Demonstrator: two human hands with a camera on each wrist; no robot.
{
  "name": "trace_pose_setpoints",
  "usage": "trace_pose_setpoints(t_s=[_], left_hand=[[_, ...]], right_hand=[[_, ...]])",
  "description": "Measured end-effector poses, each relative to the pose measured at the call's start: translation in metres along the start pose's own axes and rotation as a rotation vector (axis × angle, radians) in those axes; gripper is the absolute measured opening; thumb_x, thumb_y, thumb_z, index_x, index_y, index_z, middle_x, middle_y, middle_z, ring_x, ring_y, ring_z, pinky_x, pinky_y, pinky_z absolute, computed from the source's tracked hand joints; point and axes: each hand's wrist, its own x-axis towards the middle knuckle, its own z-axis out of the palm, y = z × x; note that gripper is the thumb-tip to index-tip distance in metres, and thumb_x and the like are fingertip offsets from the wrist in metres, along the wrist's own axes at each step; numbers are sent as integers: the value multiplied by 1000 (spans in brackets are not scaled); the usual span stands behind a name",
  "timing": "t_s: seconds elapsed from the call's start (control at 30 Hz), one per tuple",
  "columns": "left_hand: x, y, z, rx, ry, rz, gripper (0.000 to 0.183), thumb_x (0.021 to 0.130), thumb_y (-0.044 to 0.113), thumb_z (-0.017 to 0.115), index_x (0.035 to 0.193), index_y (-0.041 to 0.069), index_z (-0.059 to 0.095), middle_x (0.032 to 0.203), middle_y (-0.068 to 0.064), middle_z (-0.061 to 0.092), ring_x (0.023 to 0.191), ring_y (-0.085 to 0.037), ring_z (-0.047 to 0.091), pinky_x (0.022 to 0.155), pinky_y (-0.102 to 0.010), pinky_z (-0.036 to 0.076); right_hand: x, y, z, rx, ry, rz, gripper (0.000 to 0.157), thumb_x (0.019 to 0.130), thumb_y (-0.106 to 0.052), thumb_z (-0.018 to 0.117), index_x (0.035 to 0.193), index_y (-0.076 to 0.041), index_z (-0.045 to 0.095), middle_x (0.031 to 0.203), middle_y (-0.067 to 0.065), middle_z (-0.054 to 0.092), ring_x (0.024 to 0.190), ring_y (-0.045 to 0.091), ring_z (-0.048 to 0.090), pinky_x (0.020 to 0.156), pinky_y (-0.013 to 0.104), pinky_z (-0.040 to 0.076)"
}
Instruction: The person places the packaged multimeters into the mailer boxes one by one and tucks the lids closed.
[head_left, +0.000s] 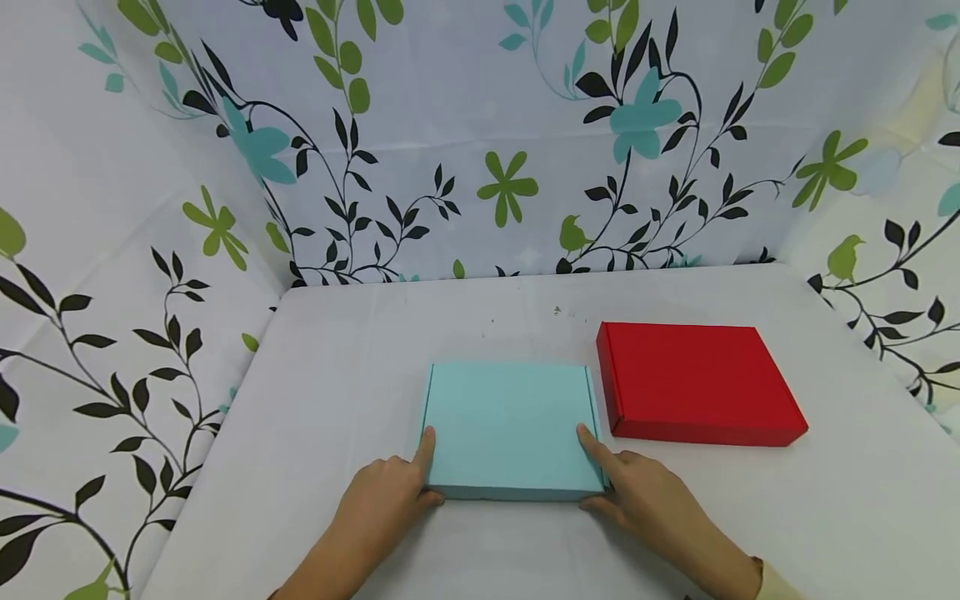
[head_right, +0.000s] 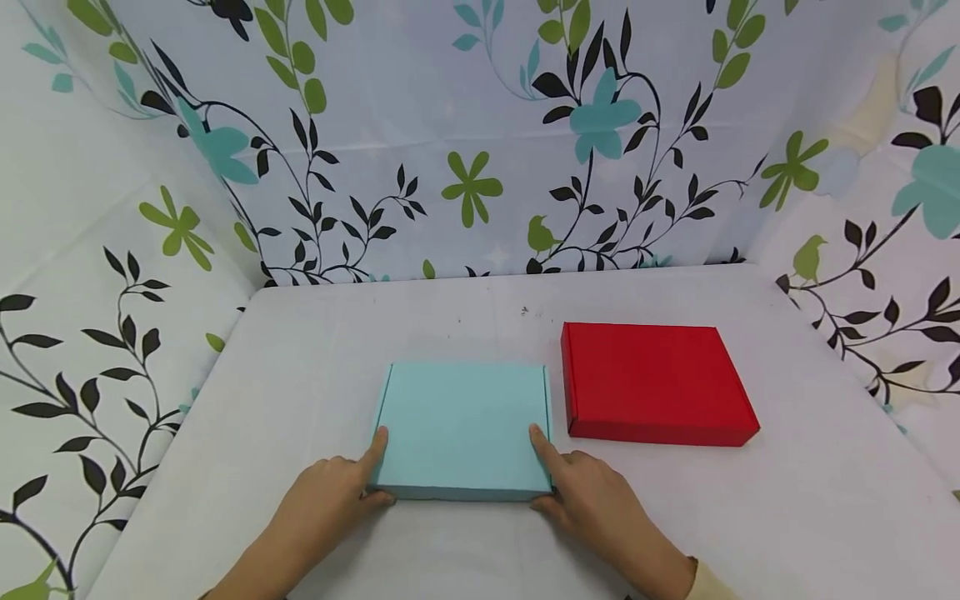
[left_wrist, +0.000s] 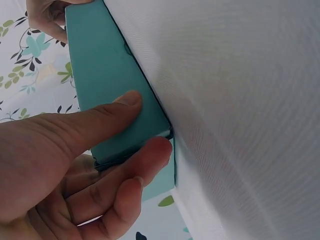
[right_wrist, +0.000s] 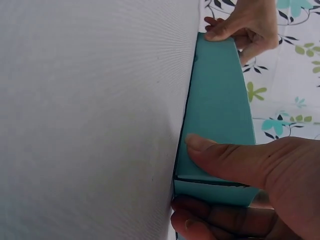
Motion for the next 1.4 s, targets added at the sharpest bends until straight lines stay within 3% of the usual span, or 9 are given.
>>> trace_pose_setpoints(t_s=[0.33, 0.63, 0.87, 1.13, 1.4], left_hand=[[2, 2, -1, 11, 29, -2, 81, 77, 26, 94, 140, -10, 57, 65, -12, 66, 51, -18, 59, 47, -34, 48], [1, 1, -1, 51, 26, 4, 82, 79, 29, 92, 141, -9, 55, 64, -10, 65, 51, -17, 59, 47, -34, 48], [-4, -3, 5, 71, 19, 24, 83, 79, 31, 92, 142, -8, 54, 65, -8, 65, 52, -19, 61, 47, -35, 48], [-7, -11, 10, 81, 79, 60, 81, 76, 34, 93, 140, -1, 58, 67, -5, 67, 52, -20, 62, 46, -35, 47], [-6, -6, 7, 95, 75, 48, 81, 77, 34, 93, 140, -4, 58, 65, -5, 65, 50, -19, 60, 46, -34, 46]], right_hand=[[-1, 0, -3, 12, 21, -10, 87, 74, -22, 96, 149, -5, 56, 78, -8, 57, 68, 3, 50, 59, 25, 48], [0, 0, 1, -15, 42, -48, 89, 73, -22, 97, 150, -4, 54, 88, 3, 68, 73, 10, 59, 62, 27, 53], [-1, 0, 5, -15, 10, -27, 88, 75, -23, 96, 150, -3, 54, 91, 4, 69, 76, 13, 62, 65, 29, 55], [-3, -1, 6, -19, 17, -27, 88, 75, -24, 96, 149, -5, 55, 92, 4, 69, 78, 15, 64, 66, 31, 56], [-3, 0, 3, -34, 29, -39, 89, 74, -24, 96, 150, -5, 54, 92, 4, 69, 77, 14, 64, 64, 30, 56]])
